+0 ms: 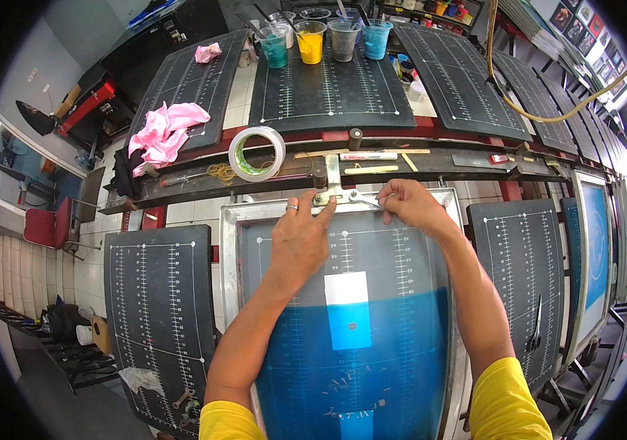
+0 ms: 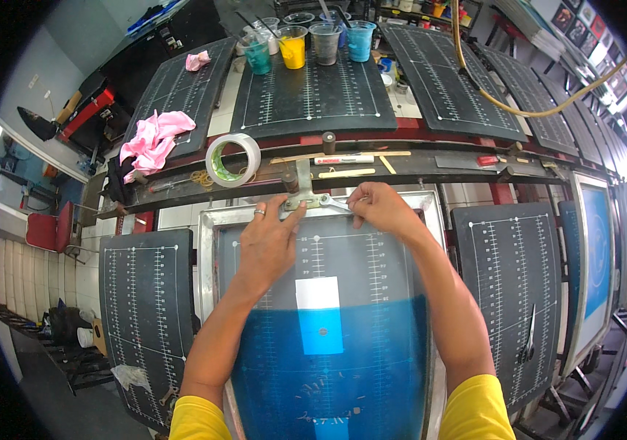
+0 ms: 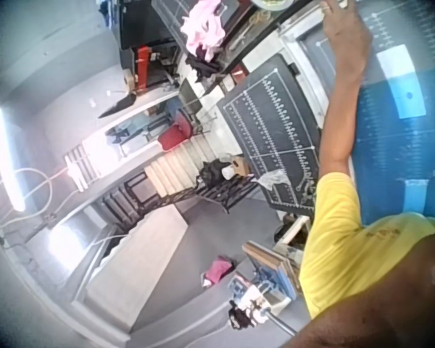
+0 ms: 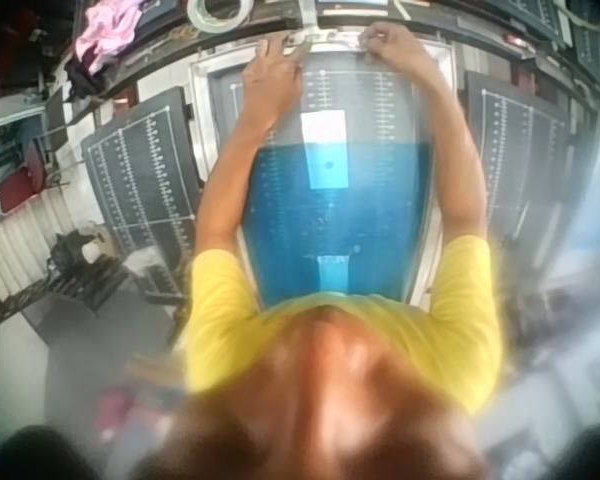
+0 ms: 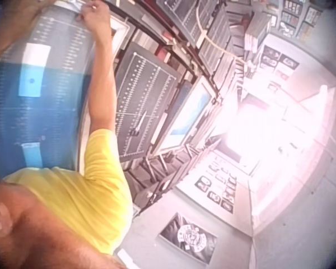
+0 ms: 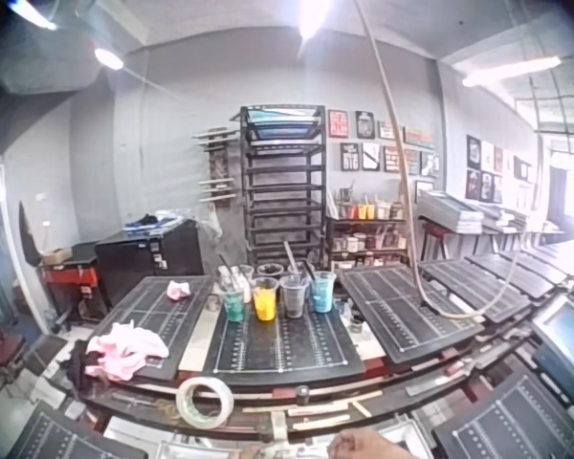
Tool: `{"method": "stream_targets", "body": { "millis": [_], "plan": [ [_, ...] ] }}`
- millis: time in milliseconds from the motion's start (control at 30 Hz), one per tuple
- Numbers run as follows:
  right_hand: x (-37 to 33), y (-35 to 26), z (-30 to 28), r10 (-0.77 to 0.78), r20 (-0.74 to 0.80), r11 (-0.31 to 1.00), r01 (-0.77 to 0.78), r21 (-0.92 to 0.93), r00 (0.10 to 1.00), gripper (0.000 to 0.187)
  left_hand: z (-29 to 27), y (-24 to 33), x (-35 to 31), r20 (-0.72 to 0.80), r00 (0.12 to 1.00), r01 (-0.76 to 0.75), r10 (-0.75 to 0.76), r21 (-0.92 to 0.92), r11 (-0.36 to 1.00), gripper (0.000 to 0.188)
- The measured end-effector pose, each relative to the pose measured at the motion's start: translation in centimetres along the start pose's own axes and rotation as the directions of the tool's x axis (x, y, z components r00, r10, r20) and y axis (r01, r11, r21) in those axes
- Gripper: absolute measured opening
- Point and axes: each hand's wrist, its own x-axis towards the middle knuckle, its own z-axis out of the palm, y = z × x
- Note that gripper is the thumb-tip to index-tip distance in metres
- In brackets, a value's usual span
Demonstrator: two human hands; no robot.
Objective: The person aligns a screen printing frame on a press by using a caliper to measure distances and adjusting the frame's position by hand, then applies tape to the screen.
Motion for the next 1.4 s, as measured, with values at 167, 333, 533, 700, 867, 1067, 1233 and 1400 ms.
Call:
{"method": "stream_targets", "body": {
  "millis": [167, 333, 533, 700, 867, 1067, 1233, 1400],
  "plan": [
    [-2.7, 0.4, 5.5, 0.107, -0.097, 0.964, -0.079, 0.254, 0.989, 0.026, -0.1, -0.4, -0.2, -0.004, 1.000, 0.007, -0.007, -0.007, 1.000, 0.039],
    [-2.4, 0.5, 10.7, 0.083, -0.039, 0.801, -0.043, 0.597, 0.996, 0.023, 0.2, -0.5, 0.1, -0.047, 0.998, -0.032, 0.030, -0.040, 0.999, 0.038],
    [-3.1, 0.3, 11.0, 0.069, -0.152, 0.805, 0.036, 0.593, 0.986, 0.022, 0.2, -1.2, 0.1, -0.052, 0.997, -0.054, 0.049, -0.098, 0.994, 0.035],
    [-2.5, 1.5, 6.7, -0.072, -0.477, 0.977, 0.158, 0.143, 0.876, 0.020, 0.5, -1.5, -0.2, -0.094, 0.995, -0.038, 0.027, -0.117, 0.992, 0.039],
    [-2.7, 0.7, 4.9, -0.218, -0.396, 0.976, 0.211, -0.060, 0.892, 0.018, 0.5, -1.4, -0.3, -0.051, 0.996, -0.073, 0.070, -0.068, 0.995, 0.041],
    [-2.1, 0.3, 3.9, -0.233, -0.388, 0.964, 0.161, -0.210, 0.892, 0.020, 0.3, -1.1, -0.4, 0.000, 0.998, -0.066, 0.066, -0.041, 0.997, 0.043],
    [-2.2, 0.6, 2.8, -0.193, -0.334, 0.950, 0.090, -0.300, 0.923, 0.018, 0.2, -0.9, -0.4, -0.006, 0.998, -0.063, 0.062, -0.043, 0.997, 0.042],
    [-2.4, -0.4, 2.3, -0.200, -0.301, 0.927, 0.080, -0.366, 0.932, 0.018, 0.1, -1.0, -0.4, -0.005, 0.998, -0.065, 0.065, -0.067, 0.996, 0.042]
  ]
}}
